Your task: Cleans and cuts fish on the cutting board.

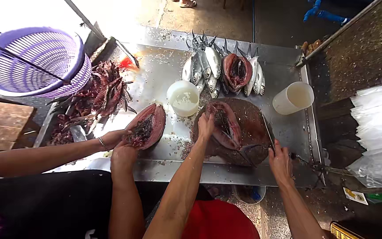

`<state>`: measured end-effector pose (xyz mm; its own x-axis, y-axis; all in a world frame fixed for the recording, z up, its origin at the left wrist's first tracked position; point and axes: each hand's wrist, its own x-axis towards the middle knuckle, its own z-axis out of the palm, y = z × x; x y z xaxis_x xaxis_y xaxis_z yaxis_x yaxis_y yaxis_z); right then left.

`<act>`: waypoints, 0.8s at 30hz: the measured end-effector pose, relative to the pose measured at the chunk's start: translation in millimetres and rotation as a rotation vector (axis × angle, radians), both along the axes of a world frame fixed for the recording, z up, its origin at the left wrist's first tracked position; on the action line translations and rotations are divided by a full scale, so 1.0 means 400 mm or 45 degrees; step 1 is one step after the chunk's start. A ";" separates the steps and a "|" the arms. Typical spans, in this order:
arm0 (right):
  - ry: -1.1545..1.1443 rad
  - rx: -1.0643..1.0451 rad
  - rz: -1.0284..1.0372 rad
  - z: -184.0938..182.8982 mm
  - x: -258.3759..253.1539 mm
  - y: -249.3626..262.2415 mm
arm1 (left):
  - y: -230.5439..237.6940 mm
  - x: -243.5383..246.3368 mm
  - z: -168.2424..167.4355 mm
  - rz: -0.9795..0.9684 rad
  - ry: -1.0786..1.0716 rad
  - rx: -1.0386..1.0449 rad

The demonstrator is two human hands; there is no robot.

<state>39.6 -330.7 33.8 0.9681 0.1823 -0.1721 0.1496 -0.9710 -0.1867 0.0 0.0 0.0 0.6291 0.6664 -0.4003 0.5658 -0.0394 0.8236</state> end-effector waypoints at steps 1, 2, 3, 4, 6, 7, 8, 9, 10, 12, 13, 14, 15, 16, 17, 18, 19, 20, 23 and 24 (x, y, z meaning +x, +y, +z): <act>0.025 -0.003 -0.005 -0.022 0.003 0.010 | 0.002 -0.003 0.009 -0.020 -0.056 -0.006; 0.018 0.024 0.013 -0.031 0.004 0.024 | 0.003 -0.007 0.022 -0.043 -0.098 -0.011; -0.008 0.084 0.042 -0.024 0.009 0.048 | 0.008 -0.007 0.039 -0.077 -0.133 -0.018; -0.042 0.162 0.084 -0.009 0.020 0.079 | 0.016 -0.004 0.056 -0.113 -0.168 -0.031; -0.011 0.289 0.114 0.033 0.048 0.144 | 0.032 0.007 0.075 -0.194 -0.240 -0.114; 0.005 0.307 0.088 0.048 0.066 0.170 | 0.044 0.021 0.084 -0.256 -0.262 -0.167; 0.017 0.301 0.034 0.055 0.086 0.187 | 0.062 0.045 0.099 -0.357 -0.262 -0.211; 0.046 0.272 -0.040 0.057 0.098 0.193 | 0.081 0.072 0.119 -0.499 -0.230 -0.248; 0.099 0.228 -0.117 0.053 0.102 0.188 | 0.093 0.099 0.143 -0.664 -0.183 -0.272; 0.219 0.119 -0.215 0.034 0.098 0.166 | 0.098 0.172 0.178 -1.054 -0.061 -0.255; 0.260 0.065 -0.233 0.019 0.088 0.152 | 0.081 0.208 0.181 -1.273 0.017 -0.203; 0.276 0.032 -0.238 0.003 0.078 0.140 | 0.051 0.241 0.179 -1.498 0.100 -0.115; 0.259 0.021 -0.233 -0.012 0.071 0.129 | 0.009 0.268 0.167 -1.704 0.159 0.012; 0.236 0.025 -0.225 -0.025 0.070 0.119 | -0.040 0.283 0.145 -1.858 0.185 0.184; 0.217 0.031 -0.215 -0.033 0.076 0.110 | -0.088 0.283 0.117 -1.917 0.186 0.397; 0.227 0.031 -0.204 -0.036 0.083 0.105 | -0.131 0.265 0.091 -1.876 0.145 0.583; 0.253 0.014 -0.194 -0.035 0.088 0.103 | -0.165 0.231 0.063 -1.735 0.035 0.729; 0.283 -0.009 -0.186 -0.033 0.089 0.101 | -0.194 0.185 0.028 -1.555 -0.118 0.863; 0.295 0.004 -0.189 -0.025 0.080 0.085 | -0.254 0.038 -0.056 -1.303 -0.191 1.083; 0.283 0.021 -0.202 -0.025 0.071 0.078 | -0.258 0.000 -0.079 -1.289 -0.133 1.102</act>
